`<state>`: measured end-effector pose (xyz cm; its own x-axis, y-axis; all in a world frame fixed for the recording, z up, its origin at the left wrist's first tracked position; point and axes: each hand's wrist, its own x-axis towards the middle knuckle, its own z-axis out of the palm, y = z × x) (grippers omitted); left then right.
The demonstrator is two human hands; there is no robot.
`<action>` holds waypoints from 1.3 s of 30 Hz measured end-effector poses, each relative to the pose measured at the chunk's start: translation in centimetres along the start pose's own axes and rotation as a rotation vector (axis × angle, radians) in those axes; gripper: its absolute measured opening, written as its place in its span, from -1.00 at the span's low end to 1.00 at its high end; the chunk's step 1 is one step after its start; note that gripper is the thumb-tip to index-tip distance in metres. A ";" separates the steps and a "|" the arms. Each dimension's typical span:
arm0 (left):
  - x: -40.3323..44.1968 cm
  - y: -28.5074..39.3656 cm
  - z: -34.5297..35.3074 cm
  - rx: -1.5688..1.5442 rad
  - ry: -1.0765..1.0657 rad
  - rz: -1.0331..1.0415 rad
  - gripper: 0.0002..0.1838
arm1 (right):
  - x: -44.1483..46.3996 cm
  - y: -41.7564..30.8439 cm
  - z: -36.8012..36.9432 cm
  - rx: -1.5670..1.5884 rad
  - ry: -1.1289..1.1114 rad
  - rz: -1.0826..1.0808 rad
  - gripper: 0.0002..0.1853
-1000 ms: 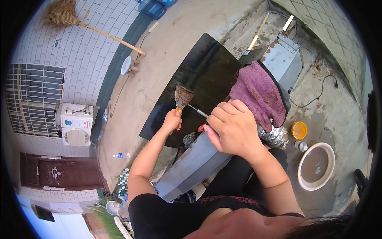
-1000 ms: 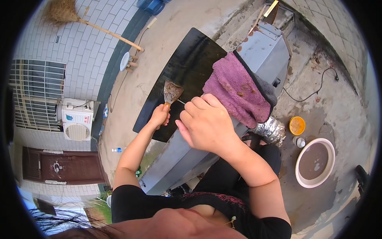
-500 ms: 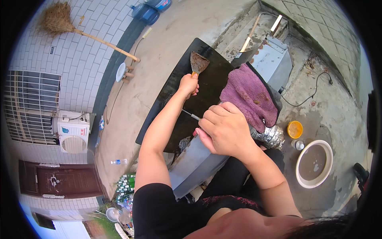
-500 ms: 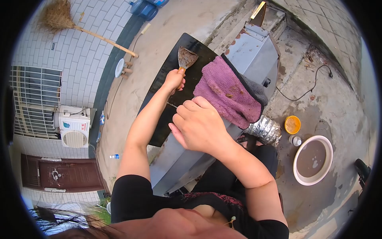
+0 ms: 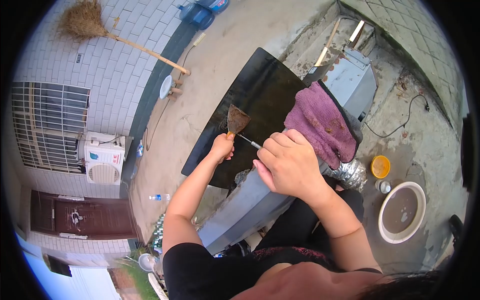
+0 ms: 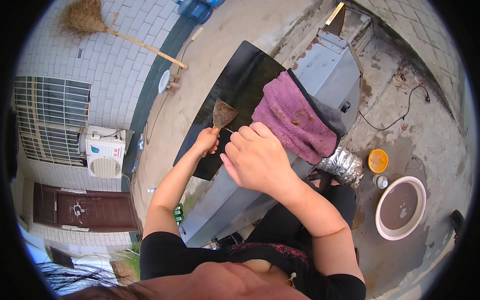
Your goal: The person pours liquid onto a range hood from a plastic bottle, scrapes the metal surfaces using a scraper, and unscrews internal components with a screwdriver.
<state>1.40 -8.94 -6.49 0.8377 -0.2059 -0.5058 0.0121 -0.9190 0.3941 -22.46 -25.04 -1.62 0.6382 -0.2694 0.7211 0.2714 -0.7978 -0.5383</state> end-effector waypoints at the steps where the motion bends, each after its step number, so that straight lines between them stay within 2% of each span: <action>1: 0.2 0.5 0.3 -0.002 -0.003 -0.006 -0.72 | 0.0 0.0 0.0 0.006 0.010 0.000 -0.85; 9: 2.2 5.1 1.7 -0.053 -0.035 0.005 -0.70 | -0.1 0.2 0.2 0.040 0.020 0.001 -0.84; 16: 5.7 14.2 3.6 -0.078 -0.089 0.065 -0.70 | -0.2 0.3 0.0 0.025 -0.005 -0.013 -0.79; 21: 7.3 19.7 6.4 -0.128 -0.069 0.207 -0.72 | -0.2 0.5 0.2 0.051 0.024 -0.016 -0.79; 24: 6.3 17.3 5.2 -0.234 -0.105 0.370 -0.75 | -0.4 0.7 0.2 0.068 0.024 -0.017 -0.79; 28: 1.9 8.6 1.8 -0.357 -0.230 0.227 -0.82 | -0.3 0.5 0.1 0.064 0.014 -0.013 -0.80; 32: -2.7 0.7 -0.9 -0.370 -0.178 0.085 -0.85 | -0.2 0.4 0.3 0.053 0.022 -0.021 -0.80; 35: -3.4 -1.6 -2.4 -0.268 -0.074 0.034 -0.84 | -0.2 0.4 0.4 0.026 0.030 -0.030 -0.81; 39: -2.9 -0.4 -1.6 -0.188 0.015 -0.016 -0.85 | 0.0 0.3 0.4 0.022 0.037 -0.022 -0.82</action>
<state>-0.14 -7.46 -3.95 0.8447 -0.1858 -0.5020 0.1256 -0.8428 0.5233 -22.10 -25.02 -1.96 0.6046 -0.2720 0.7487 0.3015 -0.7918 -0.5312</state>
